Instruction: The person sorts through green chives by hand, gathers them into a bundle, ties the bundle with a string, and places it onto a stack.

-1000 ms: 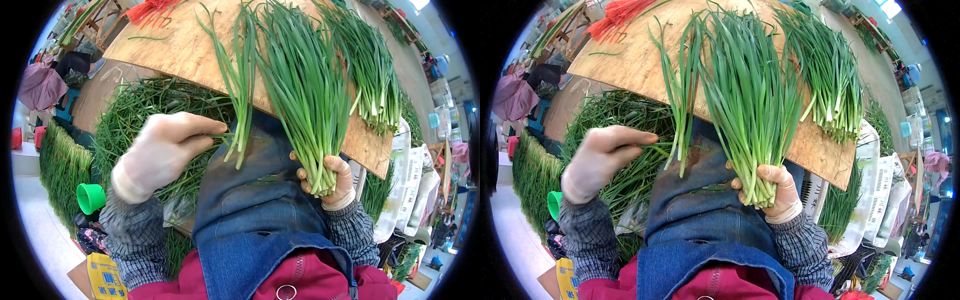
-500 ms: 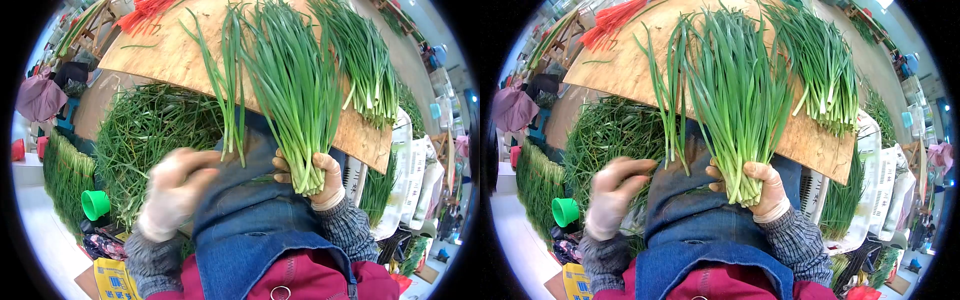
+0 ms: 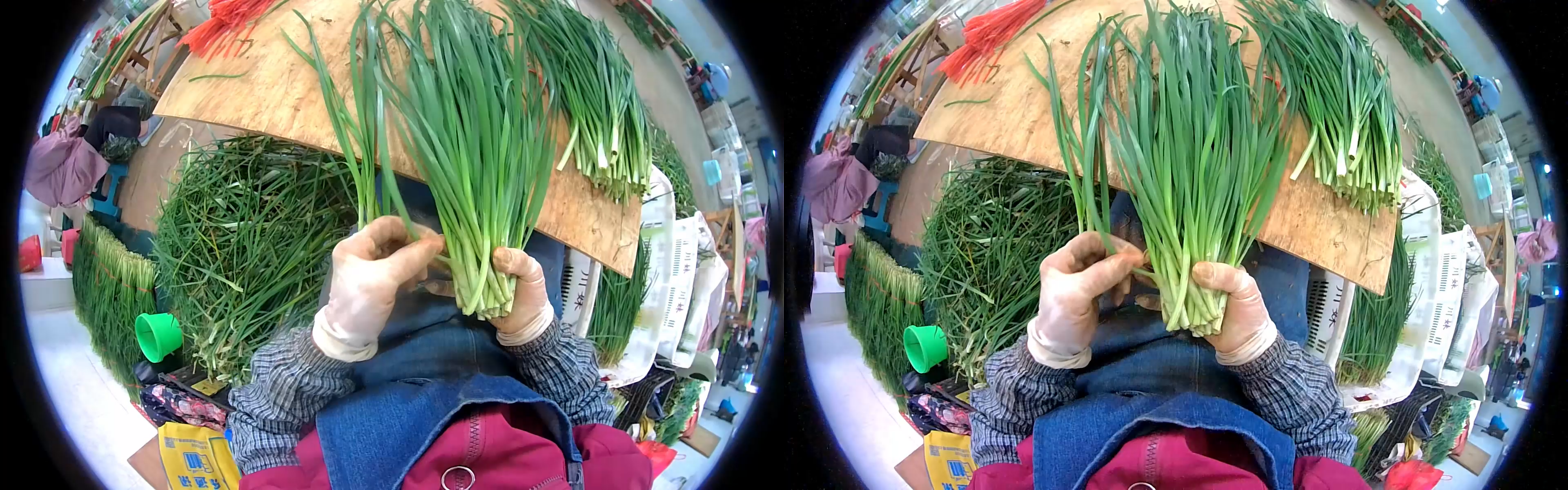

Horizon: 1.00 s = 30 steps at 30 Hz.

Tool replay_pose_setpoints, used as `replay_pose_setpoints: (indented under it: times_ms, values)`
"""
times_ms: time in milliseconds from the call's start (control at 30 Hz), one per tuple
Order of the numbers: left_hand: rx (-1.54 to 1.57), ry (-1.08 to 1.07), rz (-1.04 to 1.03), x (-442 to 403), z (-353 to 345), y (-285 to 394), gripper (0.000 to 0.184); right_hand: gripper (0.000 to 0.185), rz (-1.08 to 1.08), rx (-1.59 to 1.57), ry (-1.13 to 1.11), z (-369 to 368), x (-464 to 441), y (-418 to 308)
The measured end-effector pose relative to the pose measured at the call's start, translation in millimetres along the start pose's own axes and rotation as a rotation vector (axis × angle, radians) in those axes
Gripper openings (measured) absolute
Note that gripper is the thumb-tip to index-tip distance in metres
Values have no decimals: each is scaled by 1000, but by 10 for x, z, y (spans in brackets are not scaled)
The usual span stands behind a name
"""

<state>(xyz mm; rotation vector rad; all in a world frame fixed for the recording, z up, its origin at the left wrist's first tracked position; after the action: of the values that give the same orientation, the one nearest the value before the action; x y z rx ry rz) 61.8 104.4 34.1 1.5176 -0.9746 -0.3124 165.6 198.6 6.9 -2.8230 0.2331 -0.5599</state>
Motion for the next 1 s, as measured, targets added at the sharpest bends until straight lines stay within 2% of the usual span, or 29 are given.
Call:
replay_pose_setpoints:
  times_ms: [200, 333, 367, 433, 500, 533, 633, 667, 767, 867, 1000]
  values:
    - [84, -126, 28, 193, 74, 42, 11, 55, -45, 14, -45, 61, -25, 19]
    - [171, -151, -191, 341, 367, 119, 10, 57, -31, 10, 6, -19, -5, 19]
    - [134, -97, -180, 401, 439, 142, 10, 58, -25, 8, 31, -32, -9, 45]
    - [140, -150, -214, 408, 441, 133, 12, 59, -26, 45, 59, 16, -50, 108]
    - [187, -144, -124, 401, 370, 85, 13, 60, -42, 92, 66, 90, -86, 137]
    - [202, -175, -125, 382, 326, 75, 14, 51, -34, 0, 50, 0, -73, 144]
    - [74, -272, -135, 312, 209, 1, 14, 50, -63, 16, 30, -48, -77, 164]
    - [131, -316, -97, 323, 158, -25, 15, 49, -67, 26, -12, -66, -87, 171]
    - [113, -283, -101, 362, 156, -29, 15, 49, -56, 31, -6, -87, -119, 203]
    - [56, -174, -222, 446, 291, -6, 12, 51, -57, -10, -45, -117, -112, 202]
    - [72, -250, -313, 647, 464, 0, 10, 51, -56, -52, -44, -139, -104, 235]
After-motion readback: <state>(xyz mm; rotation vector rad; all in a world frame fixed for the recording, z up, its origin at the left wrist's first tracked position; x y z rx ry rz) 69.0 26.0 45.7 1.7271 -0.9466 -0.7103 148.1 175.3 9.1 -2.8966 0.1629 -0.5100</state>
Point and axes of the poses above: each hand's wrist, its own x-axis away from the middle knuckle, its own z-axis out of the back of the hand, y = z × x, the point moved 6 cm from there along -x, towards the middle knuckle, and after that the axes turned 5 degrees about -x, right-handed, at the moved point
